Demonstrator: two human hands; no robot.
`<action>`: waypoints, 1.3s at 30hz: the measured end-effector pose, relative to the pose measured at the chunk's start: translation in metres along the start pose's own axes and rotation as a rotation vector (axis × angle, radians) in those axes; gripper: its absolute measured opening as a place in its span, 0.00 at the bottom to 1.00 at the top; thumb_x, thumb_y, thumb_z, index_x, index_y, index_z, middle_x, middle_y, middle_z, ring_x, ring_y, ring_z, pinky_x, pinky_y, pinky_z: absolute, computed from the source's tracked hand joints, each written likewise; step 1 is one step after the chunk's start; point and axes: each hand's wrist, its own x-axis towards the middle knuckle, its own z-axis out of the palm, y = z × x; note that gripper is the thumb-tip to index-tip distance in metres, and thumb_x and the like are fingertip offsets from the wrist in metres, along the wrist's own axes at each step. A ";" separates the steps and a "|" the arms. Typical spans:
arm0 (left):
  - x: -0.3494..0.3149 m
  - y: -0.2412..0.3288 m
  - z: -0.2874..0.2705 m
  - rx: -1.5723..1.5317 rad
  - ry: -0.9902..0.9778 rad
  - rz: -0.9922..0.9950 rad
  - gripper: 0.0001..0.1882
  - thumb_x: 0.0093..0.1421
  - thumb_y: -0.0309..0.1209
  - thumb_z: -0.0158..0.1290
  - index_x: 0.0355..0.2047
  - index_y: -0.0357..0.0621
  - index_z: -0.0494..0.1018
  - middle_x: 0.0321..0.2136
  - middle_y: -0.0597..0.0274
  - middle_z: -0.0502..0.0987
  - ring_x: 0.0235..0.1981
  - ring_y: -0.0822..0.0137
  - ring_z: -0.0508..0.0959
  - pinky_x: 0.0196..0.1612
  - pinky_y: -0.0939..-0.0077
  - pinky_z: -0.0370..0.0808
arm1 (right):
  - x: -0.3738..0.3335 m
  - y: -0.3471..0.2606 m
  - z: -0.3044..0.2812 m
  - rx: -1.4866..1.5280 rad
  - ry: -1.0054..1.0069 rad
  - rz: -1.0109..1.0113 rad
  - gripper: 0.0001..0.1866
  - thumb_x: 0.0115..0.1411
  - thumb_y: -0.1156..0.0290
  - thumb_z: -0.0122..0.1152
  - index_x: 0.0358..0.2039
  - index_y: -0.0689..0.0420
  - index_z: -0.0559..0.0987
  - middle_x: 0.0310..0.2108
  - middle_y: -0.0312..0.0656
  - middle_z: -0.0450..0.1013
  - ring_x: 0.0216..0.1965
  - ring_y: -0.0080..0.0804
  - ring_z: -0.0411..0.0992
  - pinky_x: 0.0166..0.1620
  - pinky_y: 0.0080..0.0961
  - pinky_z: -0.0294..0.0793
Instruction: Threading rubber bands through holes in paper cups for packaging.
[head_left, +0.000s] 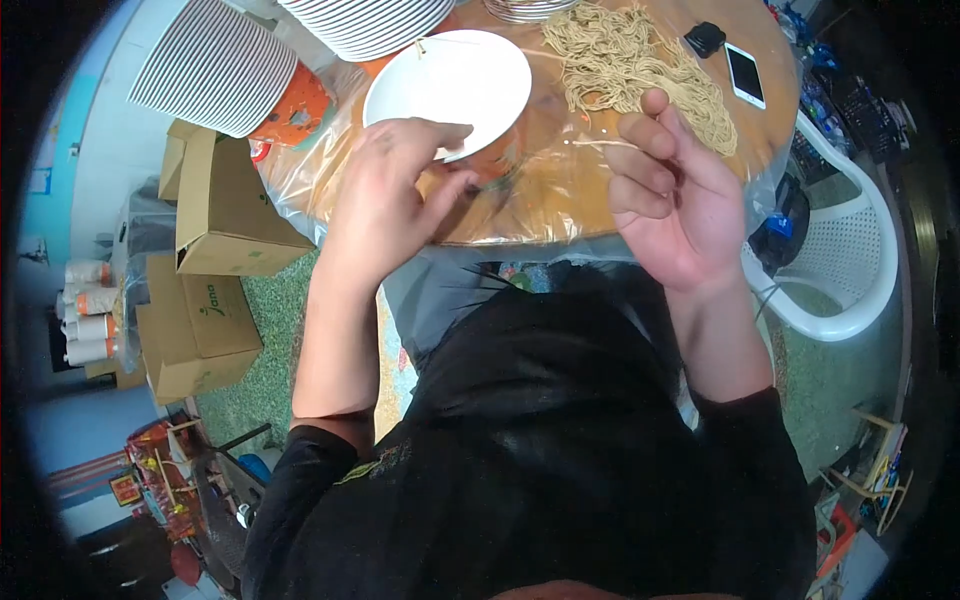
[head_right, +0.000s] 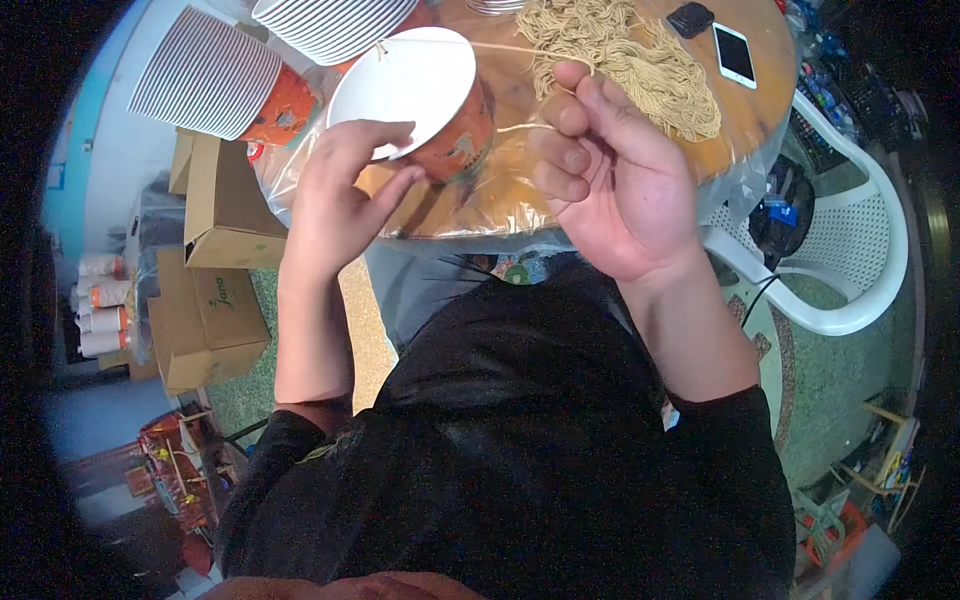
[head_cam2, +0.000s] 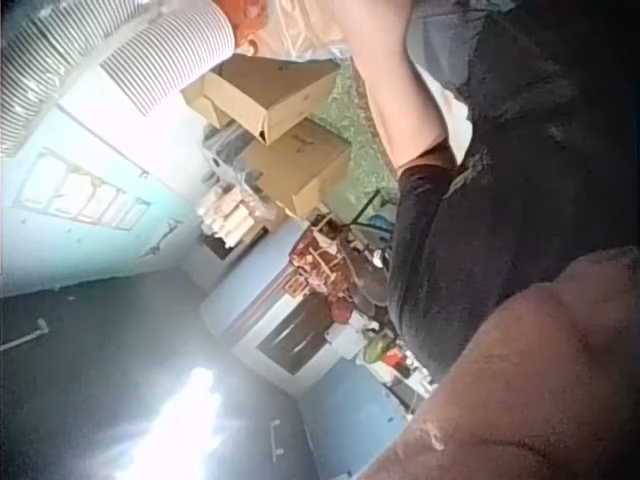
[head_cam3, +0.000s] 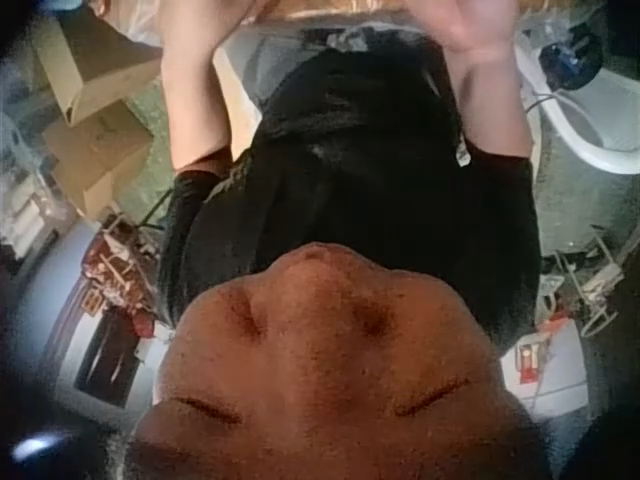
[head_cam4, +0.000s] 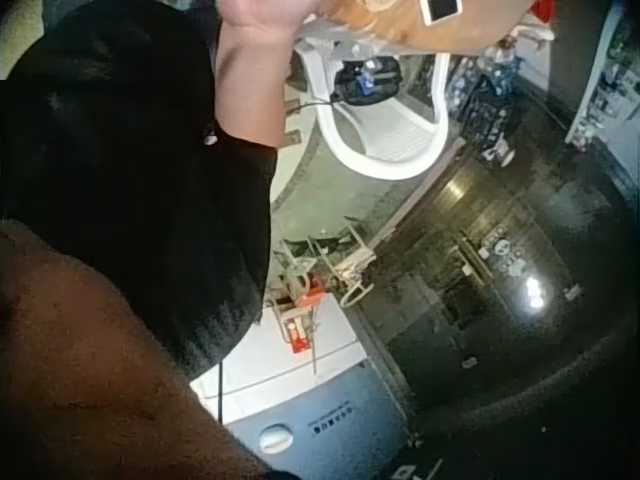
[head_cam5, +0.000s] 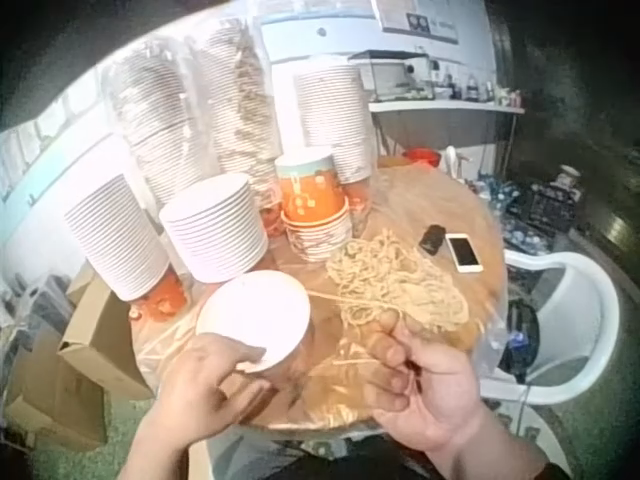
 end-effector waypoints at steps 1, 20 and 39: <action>-0.002 0.003 -0.001 -0.012 0.055 -0.011 0.21 0.57 0.31 0.76 0.49 0.41 0.83 0.42 0.53 0.86 0.48 0.47 0.85 0.56 0.52 0.80 | -0.001 0.002 0.003 -0.011 0.042 -0.003 0.13 0.85 0.67 0.50 0.61 0.57 0.79 0.36 0.31 0.69 0.32 0.19 0.62 0.31 0.15 0.66; -0.032 0.056 0.034 -0.213 0.116 0.033 0.21 0.51 0.16 0.68 0.48 0.41 0.85 0.38 0.57 0.86 0.40 0.53 0.86 0.43 0.58 0.82 | -0.012 0.059 -0.010 -0.413 0.359 -0.029 0.17 0.77 0.74 0.61 0.64 0.58 0.78 0.49 0.42 0.79 0.35 0.27 0.78 0.34 0.25 0.76; -0.044 0.043 0.022 -0.241 -0.005 -0.054 0.12 0.61 0.21 0.70 0.43 0.40 0.81 0.36 0.55 0.85 0.38 0.46 0.85 0.45 0.56 0.82 | -0.010 0.068 -0.029 -1.540 -0.126 -0.402 0.06 0.64 0.82 0.76 0.41 0.65 0.88 0.41 0.46 0.86 0.39 0.32 0.87 0.43 0.31 0.85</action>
